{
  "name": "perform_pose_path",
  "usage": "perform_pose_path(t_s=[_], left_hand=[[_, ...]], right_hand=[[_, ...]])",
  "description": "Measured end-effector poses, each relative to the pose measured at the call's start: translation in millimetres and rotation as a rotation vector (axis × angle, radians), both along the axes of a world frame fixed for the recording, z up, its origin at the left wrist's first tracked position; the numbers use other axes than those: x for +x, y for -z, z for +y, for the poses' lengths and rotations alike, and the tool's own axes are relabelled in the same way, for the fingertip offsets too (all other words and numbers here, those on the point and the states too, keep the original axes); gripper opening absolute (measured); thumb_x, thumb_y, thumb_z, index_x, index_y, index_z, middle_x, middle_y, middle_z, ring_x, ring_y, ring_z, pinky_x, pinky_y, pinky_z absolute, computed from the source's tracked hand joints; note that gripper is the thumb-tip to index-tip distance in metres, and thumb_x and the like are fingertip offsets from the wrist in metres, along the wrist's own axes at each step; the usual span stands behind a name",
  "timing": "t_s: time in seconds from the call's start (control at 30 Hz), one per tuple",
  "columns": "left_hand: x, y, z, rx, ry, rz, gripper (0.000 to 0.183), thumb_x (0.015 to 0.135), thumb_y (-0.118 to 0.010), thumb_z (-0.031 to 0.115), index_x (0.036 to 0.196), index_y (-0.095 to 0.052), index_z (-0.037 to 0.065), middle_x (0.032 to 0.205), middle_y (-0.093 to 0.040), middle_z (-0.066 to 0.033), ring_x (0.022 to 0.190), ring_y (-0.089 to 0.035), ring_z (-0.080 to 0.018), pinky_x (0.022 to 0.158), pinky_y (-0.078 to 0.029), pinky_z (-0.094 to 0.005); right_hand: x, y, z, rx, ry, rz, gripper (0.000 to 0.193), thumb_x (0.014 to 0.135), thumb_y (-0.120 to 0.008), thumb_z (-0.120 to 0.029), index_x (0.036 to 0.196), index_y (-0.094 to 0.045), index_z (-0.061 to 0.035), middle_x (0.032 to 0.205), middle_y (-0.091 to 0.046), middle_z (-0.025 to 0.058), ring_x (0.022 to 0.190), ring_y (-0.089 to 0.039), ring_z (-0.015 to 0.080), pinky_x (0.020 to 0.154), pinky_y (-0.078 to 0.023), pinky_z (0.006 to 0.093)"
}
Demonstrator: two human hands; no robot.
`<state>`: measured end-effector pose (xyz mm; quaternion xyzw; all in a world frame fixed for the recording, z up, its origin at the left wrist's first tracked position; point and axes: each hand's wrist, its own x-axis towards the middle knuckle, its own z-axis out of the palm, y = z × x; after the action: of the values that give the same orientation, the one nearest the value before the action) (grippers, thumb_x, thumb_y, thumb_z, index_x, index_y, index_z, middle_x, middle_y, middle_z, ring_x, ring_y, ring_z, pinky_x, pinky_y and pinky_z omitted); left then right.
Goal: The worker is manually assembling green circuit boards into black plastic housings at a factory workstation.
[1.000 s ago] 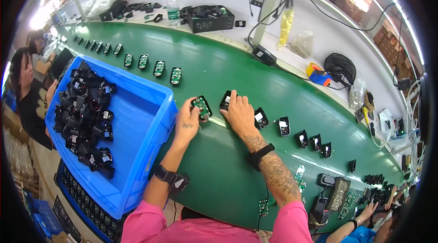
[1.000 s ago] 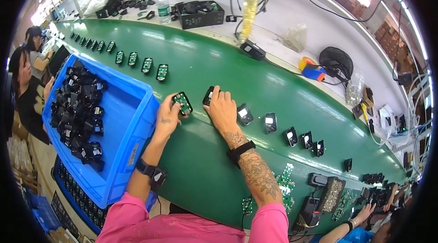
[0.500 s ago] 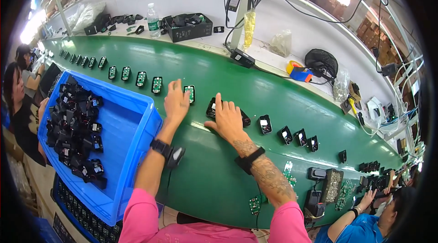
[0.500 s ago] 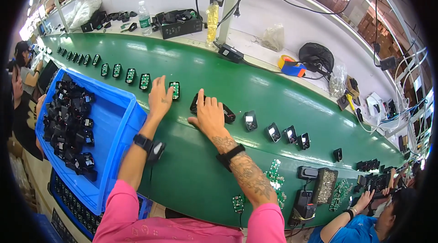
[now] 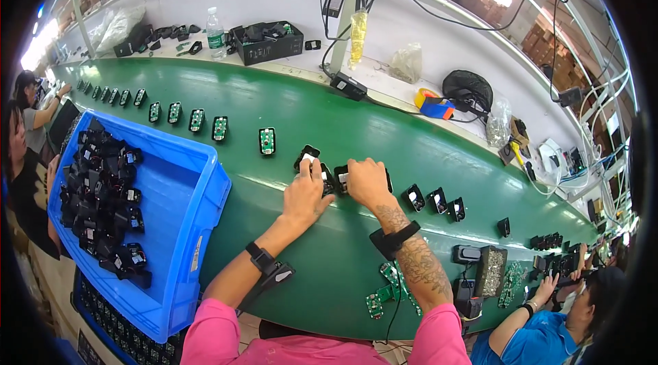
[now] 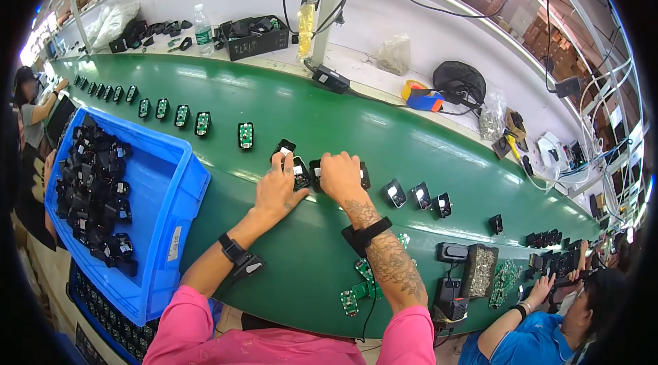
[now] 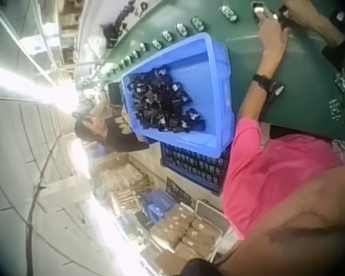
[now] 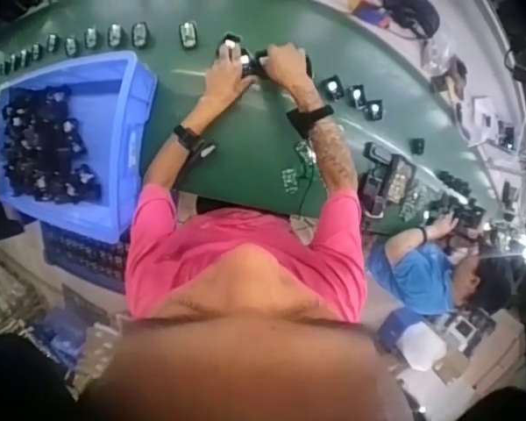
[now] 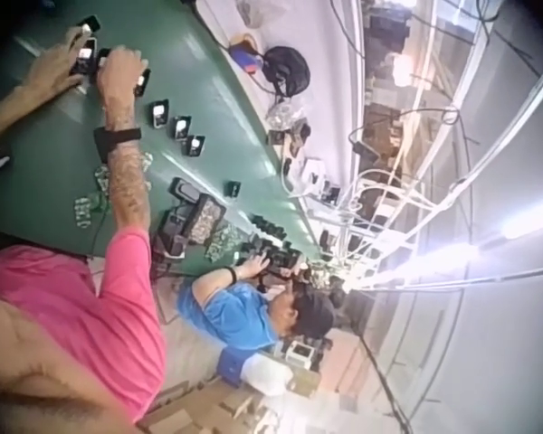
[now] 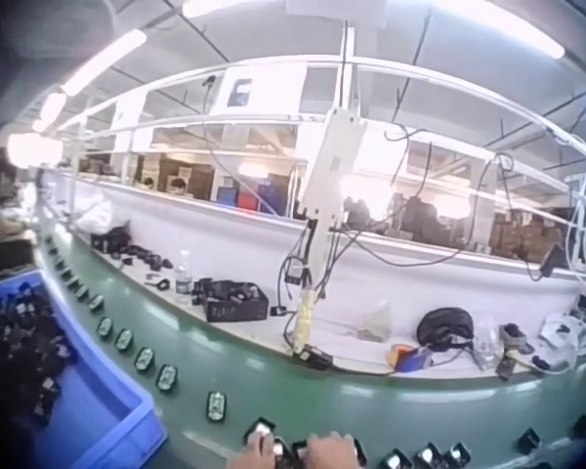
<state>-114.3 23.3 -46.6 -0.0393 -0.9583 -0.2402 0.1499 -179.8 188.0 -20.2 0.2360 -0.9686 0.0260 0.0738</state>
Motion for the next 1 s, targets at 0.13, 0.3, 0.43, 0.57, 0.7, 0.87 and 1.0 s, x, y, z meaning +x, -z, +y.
perform_pose_path(t_s=[0.13, 0.3, 0.43, 0.57, 0.7, 0.87, 1.0], left_hand=[[-8, 11, 2, -0.043, 0.058, 0.038, 0.075, 0.069, -0.085, 0.028, 0.128, -0.050, -0.001, 0.125, -0.047, -0.0188, 0.099, -0.064, -0.0393, 0.080, -0.056, -0.0456], [-1, -7, -9, -0.045, 0.165, 0.136, 0.066, 0.062, -0.085, 0.025, 0.117, -0.058, 0.001, 0.119, -0.052, -0.0178, 0.102, -0.060, -0.0371, 0.089, -0.051, -0.0464], [51, -31, -11, 0.115, 0.248, -0.001, 0.063, 0.059, -0.084, 0.024, 0.114, -0.062, 0.003, 0.114, -0.056, -0.0137, 0.102, -0.059, -0.0330, 0.089, -0.048, -0.0426], [67, -19, -14, 0.110, 0.312, 0.016, 0.064, 0.060, -0.085, 0.022, 0.116, -0.060, 0.004, 0.114, -0.054, -0.0110, 0.099, -0.060, -0.0326, 0.088, -0.048, -0.0423], [74, -7, -22, 0.268, 0.307, -0.096, 0.067, 0.061, -0.087, 0.021, 0.119, -0.058, 0.003, 0.120, -0.052, -0.0142, 0.105, -0.059, -0.0362, 0.090, -0.051, -0.0436], [93, -5, -14, 0.375, 0.379, -0.126, 0.072, 0.056, -0.088, 0.020, 0.119, -0.059, 0.004, 0.118, -0.054, -0.0155, 0.111, -0.057, -0.0358, 0.096, -0.047, -0.0419], [113, -13, -11, 0.280, 0.375, -0.150, 0.071, 0.055, -0.088, 0.024, 0.118, -0.060, 0.004, 0.117, -0.055, -0.0139, 0.109, -0.057, -0.0338, 0.094, -0.046, -0.0405]], right_hand=[[3, -3, 9, -0.173, 0.202, -0.012, 0.012, 0.079, -0.061, -0.008, 0.083, -0.067, 0.0003, 0.082, -0.069, 0.0221, 0.082, -0.068, 0.0398, 0.073, -0.054, 0.0504], [12, -18, 26, -0.270, 0.198, 0.072, 0.018, 0.086, -0.064, -0.016, 0.088, -0.067, 0.0012, 0.084, -0.068, 0.0248, 0.080, -0.067, 0.0424, 0.071, -0.054, 0.0515], [88, -65, 74, -0.374, 0.002, -0.162, 0.022, 0.087, -0.068, -0.021, 0.093, -0.067, -0.0004, 0.083, -0.068, 0.0189, 0.076, -0.066, 0.0388, 0.068, -0.053, 0.0456], [197, -49, 104, -0.237, 0.023, -0.326, 0.026, 0.086, -0.071, -0.026, 0.094, -0.065, -0.0021, 0.081, -0.065, 0.0160, 0.073, -0.065, 0.0352, 0.065, -0.051, 0.0447], [283, -16, 101, -0.263, 0.300, -0.344, 0.030, 0.083, -0.077, -0.026, 0.096, -0.063, -0.0028, 0.081, -0.064, 0.0162, 0.069, -0.064, 0.0350, 0.060, -0.051, 0.0432], [315, 8, 93, -0.407, 0.376, -0.219, 0.031, 0.082, -0.079, -0.017, 0.101, -0.061, -0.0005, 0.078, -0.062, 0.0149, 0.062, -0.062, 0.0307, 0.056, -0.050, 0.0402], [315, 19, 94, -0.644, 0.415, -0.380, 0.029, 0.084, -0.075, -0.006, 0.107, -0.060, 0.0016, 0.078, -0.062, 0.0145, 0.059, -0.061, 0.0236, 0.054, -0.048, 0.0343]])
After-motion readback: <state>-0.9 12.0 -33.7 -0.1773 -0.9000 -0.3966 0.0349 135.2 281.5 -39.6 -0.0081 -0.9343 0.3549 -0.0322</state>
